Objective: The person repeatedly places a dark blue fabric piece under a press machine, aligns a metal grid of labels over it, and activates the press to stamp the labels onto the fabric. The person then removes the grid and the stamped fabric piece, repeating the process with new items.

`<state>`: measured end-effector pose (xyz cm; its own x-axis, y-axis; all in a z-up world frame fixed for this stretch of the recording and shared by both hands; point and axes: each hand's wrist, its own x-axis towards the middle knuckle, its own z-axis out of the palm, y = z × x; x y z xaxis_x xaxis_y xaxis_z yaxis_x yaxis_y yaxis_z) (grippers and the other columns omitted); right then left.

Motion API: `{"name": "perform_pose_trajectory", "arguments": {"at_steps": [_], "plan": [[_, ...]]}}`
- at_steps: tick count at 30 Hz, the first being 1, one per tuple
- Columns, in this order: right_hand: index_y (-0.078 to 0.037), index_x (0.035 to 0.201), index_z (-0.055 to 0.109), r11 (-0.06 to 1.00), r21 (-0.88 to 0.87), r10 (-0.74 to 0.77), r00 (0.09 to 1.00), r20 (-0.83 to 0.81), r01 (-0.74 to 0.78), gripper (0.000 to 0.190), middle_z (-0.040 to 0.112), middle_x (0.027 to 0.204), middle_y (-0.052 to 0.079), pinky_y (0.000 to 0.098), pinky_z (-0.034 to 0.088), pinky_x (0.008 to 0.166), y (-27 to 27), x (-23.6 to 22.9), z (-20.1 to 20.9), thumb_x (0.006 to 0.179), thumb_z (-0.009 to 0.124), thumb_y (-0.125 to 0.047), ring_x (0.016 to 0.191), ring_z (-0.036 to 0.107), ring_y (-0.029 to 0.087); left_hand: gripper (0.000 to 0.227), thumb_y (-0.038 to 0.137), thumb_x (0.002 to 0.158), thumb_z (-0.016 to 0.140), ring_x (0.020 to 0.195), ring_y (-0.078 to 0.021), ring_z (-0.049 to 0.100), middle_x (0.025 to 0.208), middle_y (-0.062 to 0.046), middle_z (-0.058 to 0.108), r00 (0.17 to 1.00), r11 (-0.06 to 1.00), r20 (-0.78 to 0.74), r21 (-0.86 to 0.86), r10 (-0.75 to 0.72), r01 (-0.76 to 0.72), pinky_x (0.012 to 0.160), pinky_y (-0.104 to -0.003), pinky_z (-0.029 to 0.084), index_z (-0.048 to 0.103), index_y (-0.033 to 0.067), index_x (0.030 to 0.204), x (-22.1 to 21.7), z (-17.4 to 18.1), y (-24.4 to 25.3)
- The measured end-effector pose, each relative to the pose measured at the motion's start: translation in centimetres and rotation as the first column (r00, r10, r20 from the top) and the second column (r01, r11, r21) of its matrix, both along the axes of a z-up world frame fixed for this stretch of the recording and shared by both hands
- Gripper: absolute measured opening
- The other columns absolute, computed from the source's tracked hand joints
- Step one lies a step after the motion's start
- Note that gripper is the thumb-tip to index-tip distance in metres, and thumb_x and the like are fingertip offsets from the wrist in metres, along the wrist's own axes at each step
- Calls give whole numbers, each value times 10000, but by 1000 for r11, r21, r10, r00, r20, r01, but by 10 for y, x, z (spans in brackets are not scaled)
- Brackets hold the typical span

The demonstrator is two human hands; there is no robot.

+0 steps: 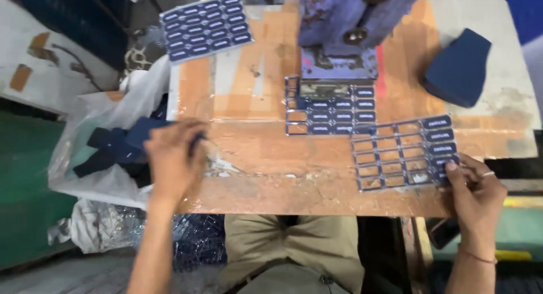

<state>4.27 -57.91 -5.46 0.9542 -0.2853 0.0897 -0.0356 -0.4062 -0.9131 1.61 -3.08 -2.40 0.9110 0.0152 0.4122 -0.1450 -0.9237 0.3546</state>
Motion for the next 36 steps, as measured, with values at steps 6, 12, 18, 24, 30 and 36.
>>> {"name": "perform_pose_trajectory", "arguments": {"at_steps": [6, 12, 18, 24, 30, 36], "plan": [[65, 1360, 609, 984, -86, 159, 987, 21, -156, 289, 708, 1081, 80, 237, 526, 783, -22, 25, -31, 1110, 686, -57, 889, 642, 93, 359, 404, 846, 802, 1205, -393, 614, 1241, -165, 708, 986, 984, 141, -140, -87, 107, 1019, -492, 453, 662, 155, 1063, 30, -10, -37], [13, 1427, 551, 991, -79, 86, 965, -246, -109, 353, 667, 1175, 42, 295, 547, 829, -94, 31, -80, 1201, 613, -251, 1012, 653, 134, 1051, 659, 774, 765, 1104, -437, 628, 1264, -238, 671, 996, 936, 6, -341, -91, 87, 968, -533, 481, 466, -25, 1514, 130, -20, -128], [26, 1400, 569, 833, -552, 109, 987, 117, -27, 448, 649, 1164, 201, 401, 524, 942, -86, 16, -30, 1076, 792, -187, 1035, 635, 287, 564, 529, 681, 879, 822, -340, 726, 859, -189, 751, 929, 880, -267, -463, -255, 109, 776, -458, 566, 768, 34, 928, 189, -64, -158], [-31, 1338, 681, 683, -725, 339, 919, 204, -91, 596, 633, 1414, 234, 466, 456, 1100, 12, 120, 60, 778, 855, -134, 1295, 582, 408, 930, 274, 789, 911, 1342, -434, 530, 1454, -344, 532, 925, 835, 208, -402, -318, 377, 1119, -455, 425, 450, -148, 1478, 169, -76, -115], [-62, 1044, 782, 684, -711, 342, 933, 113, -165, 218, 761, 1153, 142, 433, 543, 880, 6, 134, 66, 844, 823, -136, 1007, 701, 359, 887, 222, 744, 889, 1150, -229, 653, 1295, -189, 650, 952, 786, -270, -616, -143, -57, 957, -342, 528, 465, -72, 1465, 48, -33, -20], [-2, 1239, 709, 626, -749, 236, 862, 449, 219, 126, 728, 1185, 151, 457, 522, 902, 49, 85, 68, 1137, 637, 16, 1044, 686, 364, 574, 229, 796, 843, 748, -200, 738, 930, -119, 792, 822, 770, -554, -464, 134, -438, 675, -371, 584, 667, 30, 1305, 21, 11, 3]]}}
